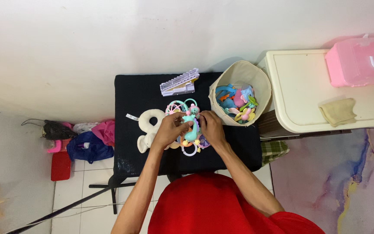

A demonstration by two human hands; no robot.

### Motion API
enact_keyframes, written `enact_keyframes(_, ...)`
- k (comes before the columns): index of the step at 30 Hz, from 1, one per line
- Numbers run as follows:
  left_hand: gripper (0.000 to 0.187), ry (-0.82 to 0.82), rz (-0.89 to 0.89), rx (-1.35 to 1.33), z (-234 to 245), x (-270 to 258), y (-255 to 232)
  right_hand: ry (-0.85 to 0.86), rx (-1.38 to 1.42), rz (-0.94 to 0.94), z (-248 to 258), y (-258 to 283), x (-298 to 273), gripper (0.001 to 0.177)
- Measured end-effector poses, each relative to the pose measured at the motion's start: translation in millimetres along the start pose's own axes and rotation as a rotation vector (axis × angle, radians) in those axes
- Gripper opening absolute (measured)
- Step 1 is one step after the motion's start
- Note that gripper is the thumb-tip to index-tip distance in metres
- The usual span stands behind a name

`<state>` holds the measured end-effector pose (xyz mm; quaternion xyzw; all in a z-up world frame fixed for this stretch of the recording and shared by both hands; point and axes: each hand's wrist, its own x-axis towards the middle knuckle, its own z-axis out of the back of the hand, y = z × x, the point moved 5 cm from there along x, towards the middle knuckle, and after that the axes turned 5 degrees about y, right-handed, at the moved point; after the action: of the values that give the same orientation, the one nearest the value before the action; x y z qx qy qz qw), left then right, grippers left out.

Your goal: The person empties a bag of baby toys onto a surface and then sorts them one by one, placing a plush ring toy, various rattles, and plastic pieces onto the table.

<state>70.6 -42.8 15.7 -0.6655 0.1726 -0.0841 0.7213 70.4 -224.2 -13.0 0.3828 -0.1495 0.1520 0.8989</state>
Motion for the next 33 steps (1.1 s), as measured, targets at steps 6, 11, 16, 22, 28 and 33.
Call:
enact_keyframes(6,0.051,0.097,0.143,0.143,-7,13,-12,0.221,0.636,-0.446,8,-10,-19,0.025)
enact_keyframes(11,0.052,0.136,0.090,0.109,-11,15,-13,0.366,0.825,-0.415,5,-4,-19,0.047)
enact_keyframes(16,0.057,-0.032,0.029,0.162,-10,8,3,0.371,0.739,-0.484,5,-1,-21,0.055)
enact_keyframes(22,0.053,-0.147,-0.006,0.284,-11,-34,6,0.303,0.610,-0.602,3,0,-16,0.065)
enact_keyframes(28,0.068,-0.081,-0.239,0.470,-31,-50,-1,0.410,0.520,-0.613,-9,-4,-7,0.052)
enact_keyframes(33,0.061,-0.097,-0.223,0.482,-33,-45,15,0.441,0.441,-0.587,-16,-8,0,0.050)
